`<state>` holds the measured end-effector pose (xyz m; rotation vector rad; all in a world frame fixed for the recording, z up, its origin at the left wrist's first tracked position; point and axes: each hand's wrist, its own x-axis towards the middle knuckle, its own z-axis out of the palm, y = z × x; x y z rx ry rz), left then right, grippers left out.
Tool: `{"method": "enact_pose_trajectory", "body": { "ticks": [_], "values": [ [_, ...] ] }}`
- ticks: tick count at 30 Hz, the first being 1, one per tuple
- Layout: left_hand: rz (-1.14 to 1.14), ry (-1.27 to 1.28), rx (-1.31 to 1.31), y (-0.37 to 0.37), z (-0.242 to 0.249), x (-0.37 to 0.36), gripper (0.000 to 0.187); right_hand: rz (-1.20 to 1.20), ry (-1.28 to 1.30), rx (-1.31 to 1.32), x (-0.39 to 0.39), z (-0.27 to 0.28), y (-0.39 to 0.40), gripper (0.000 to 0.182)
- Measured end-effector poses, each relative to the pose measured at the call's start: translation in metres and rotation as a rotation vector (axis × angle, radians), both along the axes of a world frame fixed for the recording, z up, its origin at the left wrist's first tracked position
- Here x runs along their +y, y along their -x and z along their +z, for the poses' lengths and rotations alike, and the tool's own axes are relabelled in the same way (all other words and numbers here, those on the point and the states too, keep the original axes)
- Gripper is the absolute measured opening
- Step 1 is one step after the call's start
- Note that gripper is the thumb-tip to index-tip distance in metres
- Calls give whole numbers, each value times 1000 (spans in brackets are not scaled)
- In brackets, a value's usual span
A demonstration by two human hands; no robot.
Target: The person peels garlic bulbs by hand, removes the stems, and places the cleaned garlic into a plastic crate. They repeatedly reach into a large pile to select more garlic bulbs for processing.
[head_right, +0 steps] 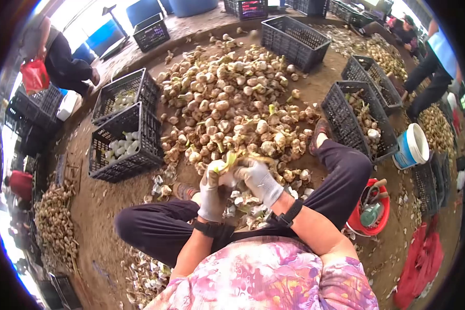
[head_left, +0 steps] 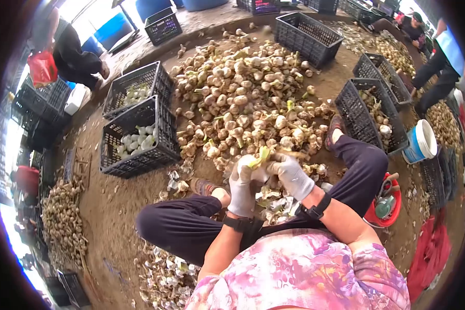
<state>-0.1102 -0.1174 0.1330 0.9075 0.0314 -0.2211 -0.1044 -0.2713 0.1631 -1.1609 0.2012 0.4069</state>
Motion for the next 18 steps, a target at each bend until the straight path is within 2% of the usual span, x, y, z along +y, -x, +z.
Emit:
{"method": "enact_pose_trajectory", "body": {
  "ticks": [1,2,3,5,6,8,9,10,12,14,15,16,18],
  "values": [
    [-33,20,122,4,10,4,66,-120,346,-205,-3,-11,-10,16],
    [-107,76,115,7,9,8,71,-246,688,-414,-7,-21,-21,17],
    [-183,131,107,12,7,12,77,-366,520,-363,-12,-26,-32,19],
    [-384,277,29,14,11,15,88,-323,1173,-493,-38,-25,-47,18],
    [-377,277,26,14,15,15,88,-248,1462,-584,-59,-43,-55,20],
    [-350,283,16,15,20,16,88,367,1554,-604,-94,-85,-59,26],
    [-325,405,111,16,17,16,72,969,1612,-385,-80,-28,-45,38],
    [-329,417,145,14,15,19,71,1210,1711,-206,-76,-23,-32,55],
    [-325,459,207,9,12,21,68,1136,1655,-191,-64,14,-26,67],
    [-266,347,188,8,15,17,59,631,1162,-476,-74,2,-31,80],
    [-238,286,177,7,19,15,55,406,792,-615,-65,2,-29,54],
    [-210,224,166,7,21,13,52,355,603,-459,-50,7,-25,46],
    [-240,215,311,5,4,15,48,231,214,-148,-17,17,-18,31]
  ]
}}
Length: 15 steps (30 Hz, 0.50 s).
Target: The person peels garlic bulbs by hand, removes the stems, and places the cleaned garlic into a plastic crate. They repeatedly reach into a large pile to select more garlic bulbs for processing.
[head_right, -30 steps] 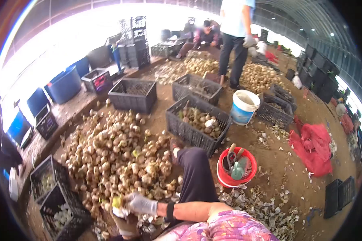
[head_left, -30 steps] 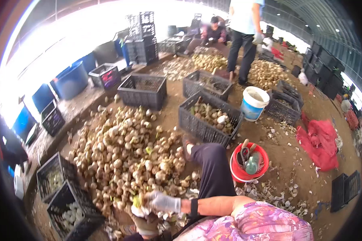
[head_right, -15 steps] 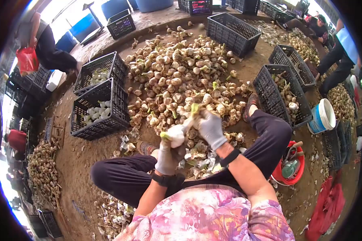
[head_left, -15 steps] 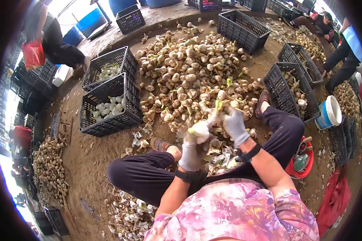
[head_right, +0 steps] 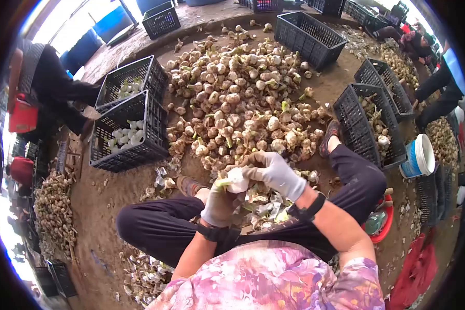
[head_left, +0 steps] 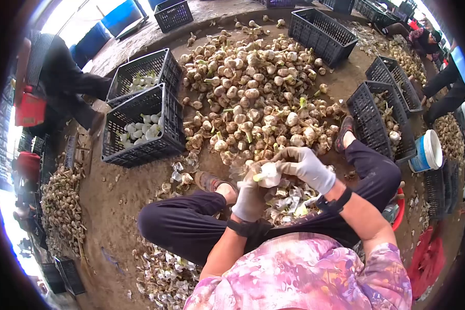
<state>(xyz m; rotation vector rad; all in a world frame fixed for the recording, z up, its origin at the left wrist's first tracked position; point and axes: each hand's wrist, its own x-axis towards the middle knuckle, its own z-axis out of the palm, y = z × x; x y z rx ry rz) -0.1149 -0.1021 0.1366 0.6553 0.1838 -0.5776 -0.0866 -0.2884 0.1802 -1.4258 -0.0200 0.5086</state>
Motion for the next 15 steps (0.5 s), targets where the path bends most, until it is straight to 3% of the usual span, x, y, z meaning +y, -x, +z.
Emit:
{"method": "enact_pose_trajectory", "body": {
  "ticks": [1,2,4,5,6,8,10,12,13,14,15],
  "values": [
    [103,-1,2,1,-5,-6,48,-98,123,-89,10,0,1,17],
    [208,-1,4,1,-9,-11,47,-180,48,-6,17,6,2,11],
    [230,153,-3,-1,-12,-8,47,-350,137,-257,31,-15,3,10],
    [243,230,-6,-2,-14,-5,47,-391,323,-527,35,-30,4,8],
    [263,263,-25,-1,-20,-4,47,-371,535,-693,39,-26,8,9],
    [327,280,-51,1,-29,-3,48,-207,673,-952,50,-16,15,9],
    [370,220,-15,-4,-17,-4,48,-106,710,-978,55,-16,22,6],
    [365,139,72,-7,-14,-3,50,-309,450,-759,54,-29,12,2],
    [304,100,56,-6,-15,-1,52,-333,136,-371,51,-25,8,4],
    [303,84,64,-8,-14,-5,51,-395,240,-509,44,-33,-2,8],
    [293,52,-6,-6,-15,-5,49,-484,219,-402,39,-35,-10,9]
  ]
}}
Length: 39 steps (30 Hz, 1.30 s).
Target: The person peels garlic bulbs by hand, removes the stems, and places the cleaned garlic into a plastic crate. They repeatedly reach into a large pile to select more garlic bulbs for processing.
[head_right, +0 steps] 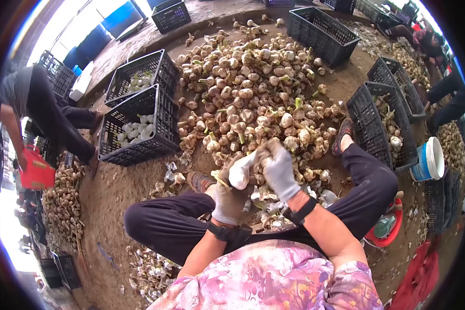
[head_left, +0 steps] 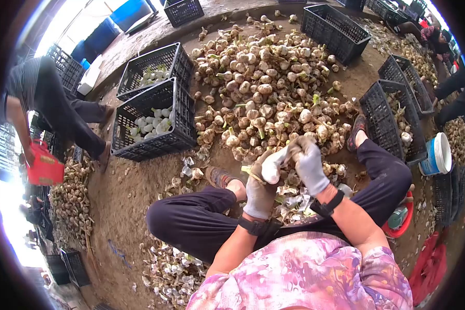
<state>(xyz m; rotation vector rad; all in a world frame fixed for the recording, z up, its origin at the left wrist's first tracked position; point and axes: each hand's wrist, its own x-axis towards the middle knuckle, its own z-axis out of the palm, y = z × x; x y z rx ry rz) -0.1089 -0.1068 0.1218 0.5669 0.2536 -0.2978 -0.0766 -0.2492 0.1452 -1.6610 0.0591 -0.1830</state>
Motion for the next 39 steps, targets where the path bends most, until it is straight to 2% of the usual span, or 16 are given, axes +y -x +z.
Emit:
{"method": "enact_pose_trajectory", "body": {
  "ticks": [3,4,7,10,15,17,20,23,25,28,30,31,33,35,36,39],
  "values": [
    [-12,-17,-42,-1,-1,5,45,-141,-86,191,-30,1,-13,13],
    [-4,-7,-29,-2,-1,8,43,22,29,264,-44,-3,-10,11],
    [62,-69,-13,-1,-3,9,41,859,1148,261,-69,-4,7,19],
    [59,86,208,-8,-26,21,40,1248,1278,494,-62,35,21,36],
    [76,192,339,-9,-4,15,35,673,1097,-42,-48,29,27,47],
    [16,-591,-161,-6,-29,14,24,473,815,-204,-26,28,17,45],
    [-62,-1227,-524,-2,-14,15,30,390,668,-259,2,9,8,28],
    [25,-856,-188,-4,-4,17,39,556,690,-175,9,4,14,9],
    [248,312,362,-13,-19,17,43,901,550,-201,4,0,30,10],
    [235,-280,151,-18,-76,35,40,1173,721,176,-33,-2,33,21],
    [246,-343,181,-19,-76,33,31,1153,1412,322,-64,-24,11,28],
    [315,19,364,-23,-60,30,29,1056,1639,297,-83,-42,1,30],
    [279,56,437,-26,-66,29,33,944,1595,522,-111,-58,-39,32],
    [166,-65,329,-28,-68,25,35,501,1412,510,-134,-73,-74,35],
    [121,-662,-3,-23,-61,9,35,252,1382,416,-141,-94,-91,35],
    [-3,-499,217,-34,-33,-2,31,18,1071,344,-144,-126,-142,53]
  ]
}}
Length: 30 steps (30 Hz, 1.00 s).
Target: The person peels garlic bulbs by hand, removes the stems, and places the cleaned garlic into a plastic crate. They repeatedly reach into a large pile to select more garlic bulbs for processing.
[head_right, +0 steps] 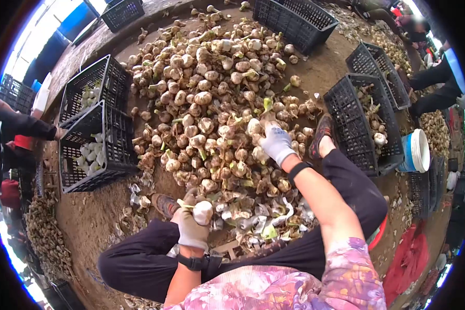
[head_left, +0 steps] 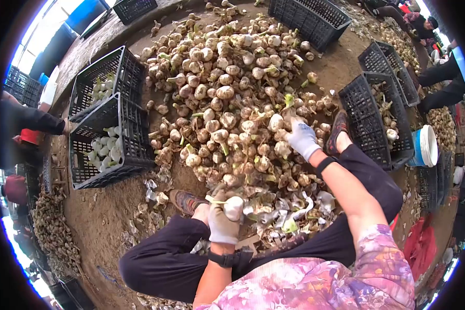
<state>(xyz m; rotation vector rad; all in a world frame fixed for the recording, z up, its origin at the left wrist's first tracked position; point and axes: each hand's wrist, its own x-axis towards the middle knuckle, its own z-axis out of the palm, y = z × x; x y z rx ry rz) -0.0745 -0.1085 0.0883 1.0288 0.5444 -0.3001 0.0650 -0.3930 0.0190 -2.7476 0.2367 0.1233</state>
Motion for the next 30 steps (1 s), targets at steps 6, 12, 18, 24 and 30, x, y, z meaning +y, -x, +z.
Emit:
{"method": "enact_pose_trajectory", "body": {
  "ticks": [6,12,18,24,30],
  "values": [
    [62,116,122,-7,-17,-10,31,-254,-96,241,21,-51,-54,71],
    [-30,117,163,-7,-35,-9,39,59,-379,-98,65,26,21,62],
    [-245,490,-43,10,-22,-10,51,732,-189,-294,113,124,114,56],
    [-166,381,-312,21,39,-9,60,49,-1247,-14,102,150,147,50],
    [-214,-169,-563,40,37,-16,68,133,-864,21,120,157,149,58]
  ]
}}
